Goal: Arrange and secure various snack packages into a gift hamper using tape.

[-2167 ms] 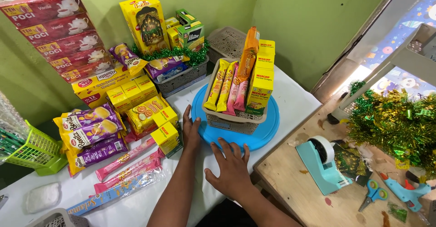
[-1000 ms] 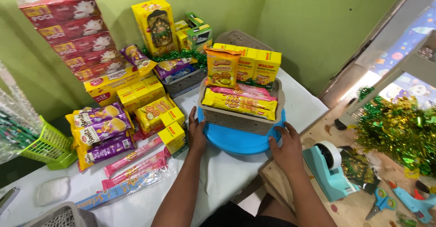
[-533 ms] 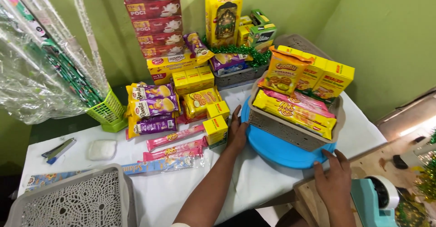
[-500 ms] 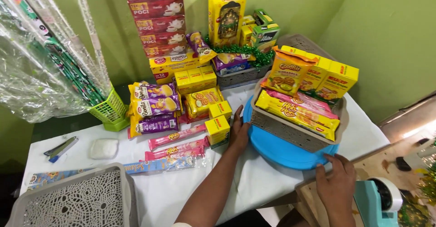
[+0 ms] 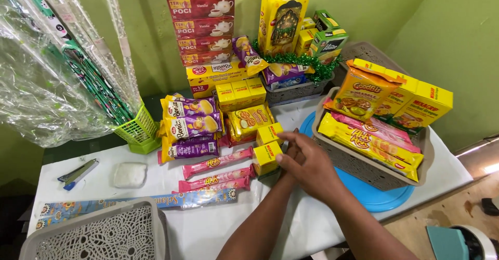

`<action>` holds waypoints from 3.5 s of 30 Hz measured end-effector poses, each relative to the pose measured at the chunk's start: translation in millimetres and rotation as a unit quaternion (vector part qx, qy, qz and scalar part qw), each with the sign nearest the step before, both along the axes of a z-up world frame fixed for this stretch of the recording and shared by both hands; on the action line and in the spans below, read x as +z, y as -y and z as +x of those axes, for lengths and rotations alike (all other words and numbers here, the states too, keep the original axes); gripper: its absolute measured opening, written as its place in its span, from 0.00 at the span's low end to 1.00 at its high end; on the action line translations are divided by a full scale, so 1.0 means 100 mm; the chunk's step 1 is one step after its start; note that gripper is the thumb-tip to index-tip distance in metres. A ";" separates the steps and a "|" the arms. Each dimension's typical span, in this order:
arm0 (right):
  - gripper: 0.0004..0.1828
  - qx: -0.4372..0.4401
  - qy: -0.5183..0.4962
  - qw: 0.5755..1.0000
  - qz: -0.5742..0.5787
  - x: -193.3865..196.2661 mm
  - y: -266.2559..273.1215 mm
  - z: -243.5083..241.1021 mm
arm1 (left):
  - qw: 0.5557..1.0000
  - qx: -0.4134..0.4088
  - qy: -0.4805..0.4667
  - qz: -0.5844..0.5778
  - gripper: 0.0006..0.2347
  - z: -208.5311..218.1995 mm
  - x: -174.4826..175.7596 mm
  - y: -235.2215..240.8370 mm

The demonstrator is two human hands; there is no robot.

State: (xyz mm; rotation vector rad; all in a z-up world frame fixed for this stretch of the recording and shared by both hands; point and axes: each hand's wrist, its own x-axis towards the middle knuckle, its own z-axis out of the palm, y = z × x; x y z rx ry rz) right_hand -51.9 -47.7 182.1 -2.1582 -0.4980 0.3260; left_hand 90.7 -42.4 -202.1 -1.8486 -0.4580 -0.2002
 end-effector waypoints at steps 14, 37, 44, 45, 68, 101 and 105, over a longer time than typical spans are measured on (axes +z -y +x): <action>0.58 0.033 -0.043 0.934 -0.353 -0.37 -1.32 1.34 | 0.838 -0.040 0.113 -0.532 0.25 -0.35 0.88 -0.63; 0.24 0.037 0.091 0.995 -0.002 0.25 -0.94 1.17 | 0.125 -0.132 0.187 -0.966 0.30 -0.94 1.99 -0.59; 0.26 0.097 0.123 0.986 0.060 1.11 0.04 0.90 | 0.130 -0.142 0.177 -0.965 0.32 -0.87 1.86 -0.56; 0.26 0.092 0.126 0.986 0.060 1.32 0.18 0.80 | 0.130 -0.145 0.172 -0.966 0.32 -0.91 1.97 -0.56; 0.28 -0.055 0.333 0.882 -0.328 1.14 1.98 1.33 | 0.104 -0.205 0.190 -0.954 0.31 -0.88 1.76 -0.49; 0.33 -0.065 0.331 0.889 -0.311 0.74 2.06 1.38 | 0.103 -0.228 0.201 -0.947 0.32 -0.84 1.66 -0.50; 0.31 -0.057 0.341 0.890 -0.296 0.68 2.08 1.40 | 0.108 -0.236 0.196 -0.945 0.32 -0.80 1.58 -0.51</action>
